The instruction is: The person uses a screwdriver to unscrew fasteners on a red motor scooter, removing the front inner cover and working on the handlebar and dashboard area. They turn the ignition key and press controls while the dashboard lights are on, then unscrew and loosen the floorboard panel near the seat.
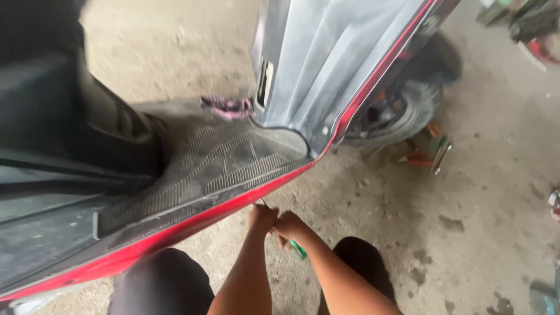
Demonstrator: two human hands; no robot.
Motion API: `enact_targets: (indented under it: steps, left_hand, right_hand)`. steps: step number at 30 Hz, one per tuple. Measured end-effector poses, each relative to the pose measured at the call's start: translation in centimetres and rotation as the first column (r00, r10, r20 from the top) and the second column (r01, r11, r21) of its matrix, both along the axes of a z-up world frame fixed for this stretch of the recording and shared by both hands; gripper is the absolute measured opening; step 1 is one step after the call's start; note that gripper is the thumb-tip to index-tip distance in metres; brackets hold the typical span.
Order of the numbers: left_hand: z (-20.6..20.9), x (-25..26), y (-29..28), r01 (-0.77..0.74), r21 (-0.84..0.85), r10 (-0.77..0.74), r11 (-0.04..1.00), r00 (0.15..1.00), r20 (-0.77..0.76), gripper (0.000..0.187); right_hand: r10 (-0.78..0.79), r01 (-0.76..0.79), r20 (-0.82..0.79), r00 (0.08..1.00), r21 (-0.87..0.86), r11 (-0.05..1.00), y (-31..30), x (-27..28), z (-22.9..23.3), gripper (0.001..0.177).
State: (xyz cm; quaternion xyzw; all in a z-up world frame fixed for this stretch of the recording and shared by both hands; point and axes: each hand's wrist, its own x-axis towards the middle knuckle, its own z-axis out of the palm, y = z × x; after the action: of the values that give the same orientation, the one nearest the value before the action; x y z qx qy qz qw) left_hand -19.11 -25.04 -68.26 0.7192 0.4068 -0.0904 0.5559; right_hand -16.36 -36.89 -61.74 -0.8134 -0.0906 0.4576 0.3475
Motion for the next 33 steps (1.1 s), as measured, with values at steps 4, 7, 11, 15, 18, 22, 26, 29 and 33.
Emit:
enact_targets:
  steps: [4,7,11,15,18,22,26,29,33]
  left_hand:
    - [0.8,2.4,0.2,0.791,0.612,-0.809,0.022,0.374,-0.454,0.031]
    - [12.4,-1.4,0.7,0.476,-0.194,-0.494,0.858,0.868,-0.056,0.039]
    - [13.8,-1.7,1.5,0.574,-0.353,-0.638,0.739,0.764,-0.094,0.037]
    - [21.8,-1.7,1.4,0.760,-0.176,-0.780,0.626,0.612,-0.130,0.043]
    - [28.5,-0.7,2.8,0.826,0.077,-0.801,0.558,0.561,-0.209,0.036]
    - [38.7,-0.7,5.3,0.741,0.150,-0.737,0.654,0.669,-0.094,0.029]
    - [47.9,-2.1,6.9,0.663,0.214,-0.693,0.718,0.709,0.130,0.024]
    - [54.4,-3.1,7.5,0.574,0.338,-0.662,0.746,0.695,0.280,0.025]
    - [61.0,-3.5,8.0,0.417,0.476,-0.629,0.774,0.430,0.647,0.029]
  right_hand:
    - [0.106,-0.126,-0.109,0.988,-0.201,0.971,-1.0,1.4,5.6,0.018]
    - [0.208,-0.266,-0.353,0.912,-0.123,0.956,-3.4,3.4,4.5,0.042]
    - [0.360,-0.355,-0.494,0.791,0.107,0.929,-5.7,3.0,5.2,0.046]
    - [0.449,-0.303,-0.543,0.710,0.341,0.890,-5.2,1.5,10.7,0.044]
    - [0.490,-0.251,-0.462,0.740,0.486,0.837,-3.5,1.0,17.6,0.042]
    - [0.522,-0.146,-0.307,0.796,0.739,0.657,-1.1,4.4,20.5,0.035]
    - [0.532,-0.154,-0.161,0.831,0.854,0.498,1.2,6.3,26.5,0.029]
    - [0.527,-0.263,0.043,0.849,0.899,0.350,2.1,5.9,33.5,0.028]
    - [0.422,-0.390,0.256,0.870,0.881,0.269,3.0,4.1,41.1,0.032]
